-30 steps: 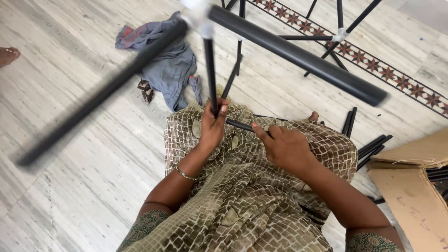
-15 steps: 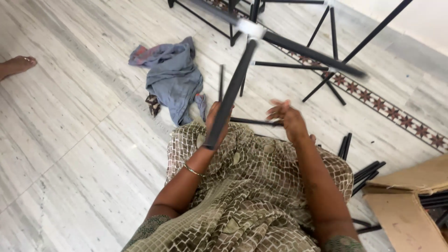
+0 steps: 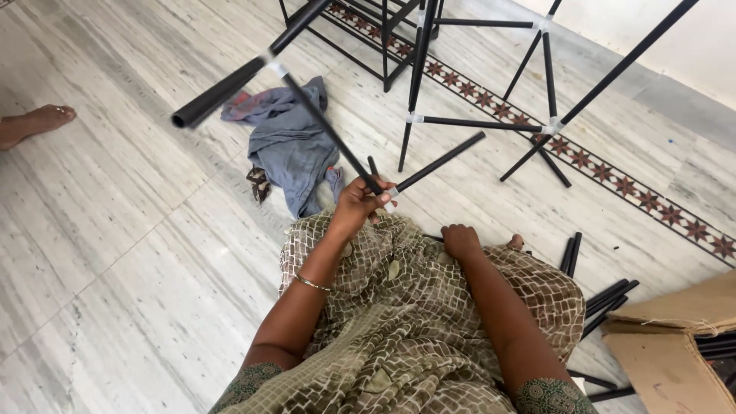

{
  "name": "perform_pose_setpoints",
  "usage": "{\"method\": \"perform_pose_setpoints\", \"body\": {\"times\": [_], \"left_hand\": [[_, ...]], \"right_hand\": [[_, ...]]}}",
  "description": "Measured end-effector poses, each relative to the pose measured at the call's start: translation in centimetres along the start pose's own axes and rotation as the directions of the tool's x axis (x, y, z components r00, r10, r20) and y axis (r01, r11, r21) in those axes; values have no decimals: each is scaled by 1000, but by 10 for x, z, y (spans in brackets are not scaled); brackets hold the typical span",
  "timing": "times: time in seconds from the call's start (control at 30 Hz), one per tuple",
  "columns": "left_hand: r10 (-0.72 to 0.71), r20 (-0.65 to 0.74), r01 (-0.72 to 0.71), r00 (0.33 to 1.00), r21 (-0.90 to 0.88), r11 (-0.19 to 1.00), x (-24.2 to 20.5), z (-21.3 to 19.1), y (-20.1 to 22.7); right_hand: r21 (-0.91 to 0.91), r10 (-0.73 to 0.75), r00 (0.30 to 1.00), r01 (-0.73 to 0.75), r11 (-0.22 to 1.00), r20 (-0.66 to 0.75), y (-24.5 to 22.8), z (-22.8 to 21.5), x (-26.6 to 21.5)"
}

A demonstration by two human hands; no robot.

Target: The person assembles a metal frame structure by inserting black metal rods into white plastic connectors. They repeatedly pick up rods and connectors, join them to form cross-shaped units, and place the completed units on the floor.

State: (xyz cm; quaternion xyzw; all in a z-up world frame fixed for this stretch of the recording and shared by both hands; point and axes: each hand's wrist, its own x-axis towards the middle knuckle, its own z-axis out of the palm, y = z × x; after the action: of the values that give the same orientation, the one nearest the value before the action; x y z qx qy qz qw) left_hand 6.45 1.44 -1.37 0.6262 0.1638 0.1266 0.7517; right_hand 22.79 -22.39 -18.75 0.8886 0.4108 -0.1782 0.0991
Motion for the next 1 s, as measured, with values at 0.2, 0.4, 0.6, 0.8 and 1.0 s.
{"method": "perform_pose_setpoints", "body": {"times": [0.2, 0.4, 0.6, 0.8, 1.0], "left_hand": [[43, -65, -47, 997, -62, 997, -4, -13, 9], [114, -103, -130, 988, -163, 978, -8, -20, 6], [88, -191, -126, 978, -198, 972, -15, -9, 23], [-18, -70, -18, 997, -477, 879, -33, 7, 47], [120, -44, -128, 992, -274, 953, -44, 32, 45]], "right_hand": [[404, 196, 965, -111, 908, -175, 5, -39, -28], [904, 419, 816, 270, 333, -398, 20, -46, -60], [980, 327, 932, 191, -64, -160, 5, -55, -100], [717, 253, 699, 516, 468, -669, -39, -115, -170], [344, 70, 481, 511, 788, -874, -61, -173, -225]]}}
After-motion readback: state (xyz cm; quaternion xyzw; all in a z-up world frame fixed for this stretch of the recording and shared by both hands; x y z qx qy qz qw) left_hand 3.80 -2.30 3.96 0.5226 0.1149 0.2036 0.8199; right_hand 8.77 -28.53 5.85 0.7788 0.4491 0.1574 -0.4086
